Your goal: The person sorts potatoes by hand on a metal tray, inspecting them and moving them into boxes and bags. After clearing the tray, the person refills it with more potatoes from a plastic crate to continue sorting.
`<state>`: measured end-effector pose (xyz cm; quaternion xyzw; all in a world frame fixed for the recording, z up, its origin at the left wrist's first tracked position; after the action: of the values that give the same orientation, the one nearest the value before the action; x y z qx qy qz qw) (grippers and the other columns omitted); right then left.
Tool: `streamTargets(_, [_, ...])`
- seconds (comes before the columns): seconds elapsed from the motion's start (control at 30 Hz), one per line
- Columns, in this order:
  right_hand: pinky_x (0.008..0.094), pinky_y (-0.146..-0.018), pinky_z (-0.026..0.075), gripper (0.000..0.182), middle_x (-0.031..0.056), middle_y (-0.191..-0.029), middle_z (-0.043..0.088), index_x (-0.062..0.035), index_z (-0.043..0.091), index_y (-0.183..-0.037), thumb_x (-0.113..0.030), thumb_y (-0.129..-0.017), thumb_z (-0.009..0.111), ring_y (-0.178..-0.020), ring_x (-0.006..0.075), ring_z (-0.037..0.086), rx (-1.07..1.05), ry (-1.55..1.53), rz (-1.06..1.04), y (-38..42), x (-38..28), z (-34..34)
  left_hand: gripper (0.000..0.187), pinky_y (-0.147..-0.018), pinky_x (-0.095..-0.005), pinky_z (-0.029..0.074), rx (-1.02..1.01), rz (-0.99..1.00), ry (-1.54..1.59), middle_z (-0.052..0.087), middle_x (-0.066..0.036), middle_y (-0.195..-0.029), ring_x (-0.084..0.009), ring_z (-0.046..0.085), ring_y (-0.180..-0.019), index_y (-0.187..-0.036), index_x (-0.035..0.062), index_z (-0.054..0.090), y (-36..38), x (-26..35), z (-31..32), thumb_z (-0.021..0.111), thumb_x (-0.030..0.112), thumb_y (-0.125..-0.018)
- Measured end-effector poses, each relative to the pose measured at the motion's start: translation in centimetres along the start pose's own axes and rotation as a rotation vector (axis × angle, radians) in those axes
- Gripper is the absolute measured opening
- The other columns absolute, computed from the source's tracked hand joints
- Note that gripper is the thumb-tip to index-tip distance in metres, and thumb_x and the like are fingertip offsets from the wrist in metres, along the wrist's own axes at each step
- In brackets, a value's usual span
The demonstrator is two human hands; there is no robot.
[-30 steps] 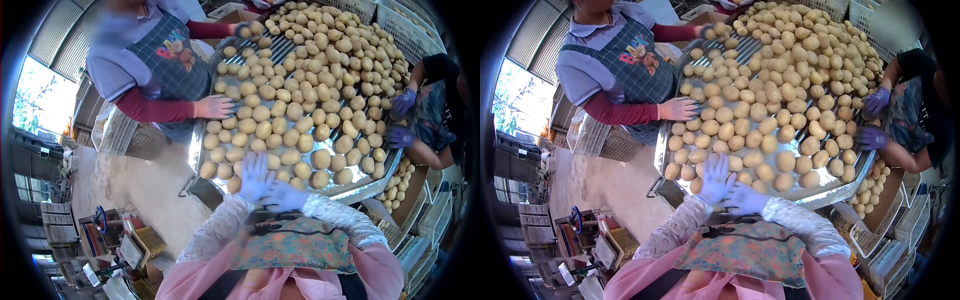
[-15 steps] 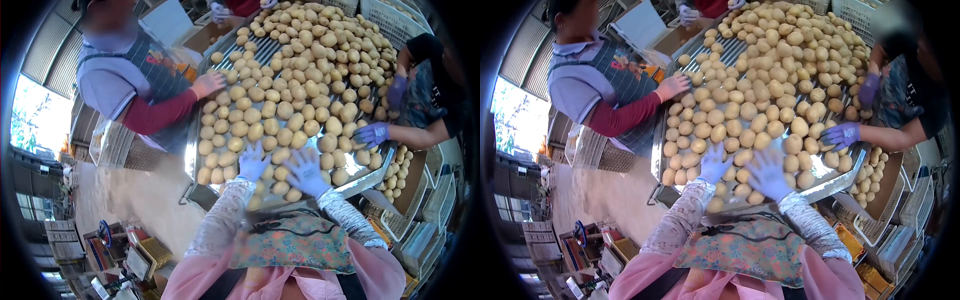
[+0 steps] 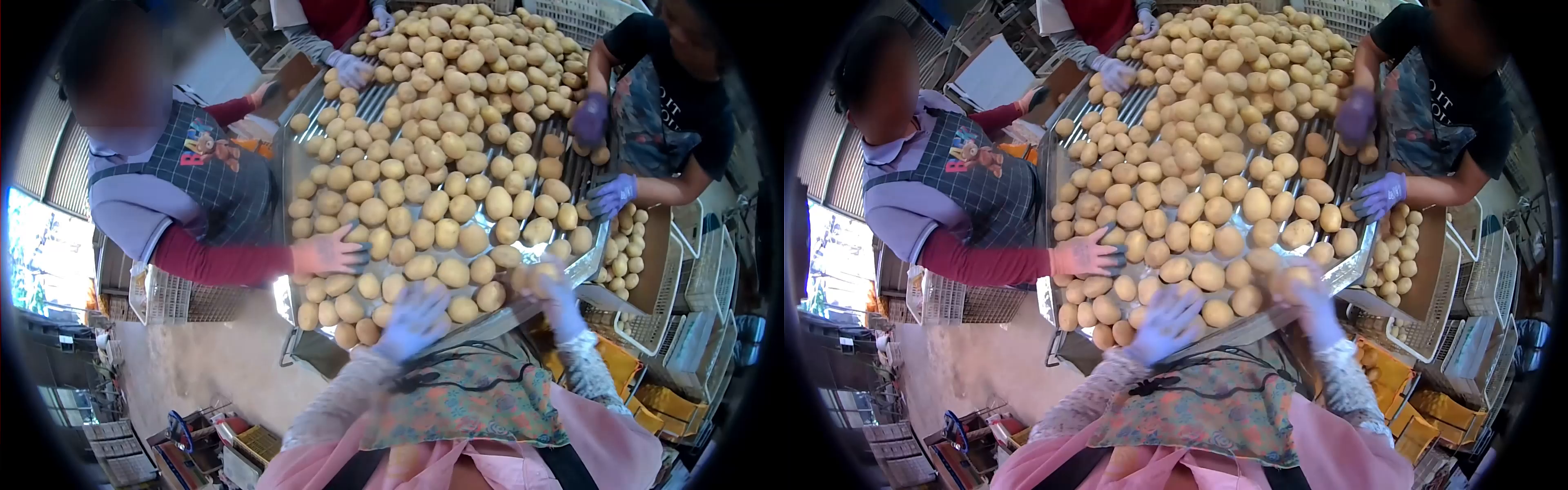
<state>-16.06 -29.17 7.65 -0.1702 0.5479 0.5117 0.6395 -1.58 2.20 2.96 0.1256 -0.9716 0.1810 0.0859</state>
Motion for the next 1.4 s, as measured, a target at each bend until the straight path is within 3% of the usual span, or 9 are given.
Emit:
streamTargets(0.17, [0.0363, -0.101, 0.051, 0.062, 0.0133, -0.134, 0.059, -0.0006, 0.047, -0.146, -0.022, -0.093, 0.071, -0.119, 0.026, 0.061, 0.743, 0.733, -0.695, 0.4, -7.4, -14.4, 0.073, -0.114, -0.0641, 0.028, -0.232, -0.262, -0.052, 0.052, -0.02, -0.144, -0.0405, 0.047, -0.136, -0.148, 0.008, 0.048, 8.2, -4.7, -4.0, 0.068, 0.044, -0.088])
streamTargets(0.27, [0.0398, -0.104, 0.048, 0.062, 0.0174, -0.136, 0.059, 0.0012, 0.049, -0.144, -0.02, -0.091, 0.072, -0.122, 0.0308, 0.059, 0.816, 1.341, -0.661, 0.1, -7.7, -13.6, 0.075, -0.117, -0.0632, 0.025, -0.183, -0.796, -0.046, 0.041, -0.027, -0.153, -0.0475, 0.038, -0.141, -0.15, 0.0004, 0.044, 3.8, -4.8, -4.8, 0.064, 0.042, -0.091])
streamTargets(0.33, [0.0404, -0.1, 0.05, 0.054, 0.023, -0.13, 0.06, -0.0028, 0.06, -0.132, -0.019, -0.083, 0.076, -0.117, 0.0365, 0.061, 0.417, 1.31, -0.771, -1.7, -5.5, -7.9, 0.074, -0.119, -0.0625, 0.023, -0.097, -0.515, -0.564, 0.037, -0.026, -0.157, -0.0474, 0.036, -0.143, -0.151, -0.0001, 0.042, 4.5, -5.4, 3.8, 0.062, 0.042, -0.094])
streamTargets(0.5, [0.0624, -0.116, 0.028, 0.067, 0.0159, -0.152, 0.046, -0.0291, 0.063, -0.137, -0.05, -0.075, 0.075, -0.143, 0.0442, 0.038, -0.21, 1.716, -0.824, -4.0, -0.2, 2.2, 0.069, -0.119, -0.0622, 0.024, -0.17, -0.287, 0.009, 0.04, -0.021, -0.157, -0.0447, 0.038, -0.143, -0.153, 0.0117, 0.046, -1.4, 2.4, -1.1, 0.062, 0.045, -0.095])
streamTargets(0.77, [0.0628, -0.117, 0.027, 0.078, 0.0124, -0.156, 0.044, -0.0341, 0.062, -0.139, -0.064, -0.069, 0.078, -0.143, 0.0446, 0.035, -0.87, 1.49, -0.87, -5.2, 5.9, 11.1, 0.056, -0.113, -0.0628, 0.032, -0.174, -0.468, -0.023, 0.055, -0.019, -0.144, -0.042, 0.048, -0.133, -0.141, 0.0159, 0.059, 13.0, 1.2, -6.2, 0.067, 0.035, -0.088])
streamTargets(0.97, [0.0595, -0.12, 0.025, 0.074, 0.0116, -0.159, 0.04, -0.0332, 0.059, -0.144, -0.06, -0.076, 0.075, -0.148, 0.0459, 0.03, -0.842, 1.724, -0.659, -2.7, 8.6, 17.3, 0.05, -0.11, -0.063, 0.035, 0.093, -0.649, -0.203, 0.057, -0.021, -0.138, -0.0437, 0.053, -0.125, -0.133, 0.013, 0.065, 9.3, -3.4, -6.4, 0.07, 0.026, -0.085])
streamTargets(1.17, [0.0554, -0.115, 0.033, 0.057, 0.0096, -0.141, 0.057, -0.0182, 0.066, -0.132, -0.049, -0.084, 0.069, -0.136, 0.0409, 0.046, -1.102, 1.229, -1.099, -3.7, 8.7, 13.6, 0.052, -0.109, -0.0616, 0.037, 0.282, -0.561, -0.101, 0.056, -0.019, -0.14, -0.0427, 0.049, -0.129, -0.135, 0.0104, 0.063, -0.4, -4.0, -0.9, 0.072, 0.027, -0.086])
streamTargets(1.27, [0.0516, -0.112, 0.037, 0.05, 0.0077, -0.132, 0.062, -0.0188, 0.068, -0.127, -0.044, -0.083, 0.069, -0.132, 0.0398, 0.05, -1.357, 1.402, -0.626, -6.6, 6.1, 9.2, 0.048, -0.109, -0.0597, 0.037, 0.042, -0.45, -0.101, 0.058, -0.013, -0.14, -0.0411, 0.048, -0.13, -0.132, 0.012, 0.065, -2.8, 0.5, -2.8, 0.068, 0.033, -0.089])
streamTargets(1.4, [0.0572, -0.112, 0.036, 0.054, 0.0091, -0.143, 0.055, -0.0274, 0.067, -0.132, -0.047, -0.081, 0.069, -0.134, 0.0409, 0.048, -0.854, 1.433, -1.015, -7.2, 3.1, 7.5, 0.048, -0.107, -0.0577, 0.038, 0.03, -0.376, -0.117, 0.058, -0.006, -0.141, -0.0399, 0.048, -0.128, -0.132, 0.0137, 0.065, 3.2, 0.2, -2.0, 0.066, 0.036, -0.089])
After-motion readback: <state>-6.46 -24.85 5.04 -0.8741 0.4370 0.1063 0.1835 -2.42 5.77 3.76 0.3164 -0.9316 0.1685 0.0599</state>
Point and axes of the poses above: each hand's wrist, its own y-axis away from the middle knuckle, its own z-axis out of the palm, x = y × z, the point moved 1 cm from there along -y, towards the middle knuckle
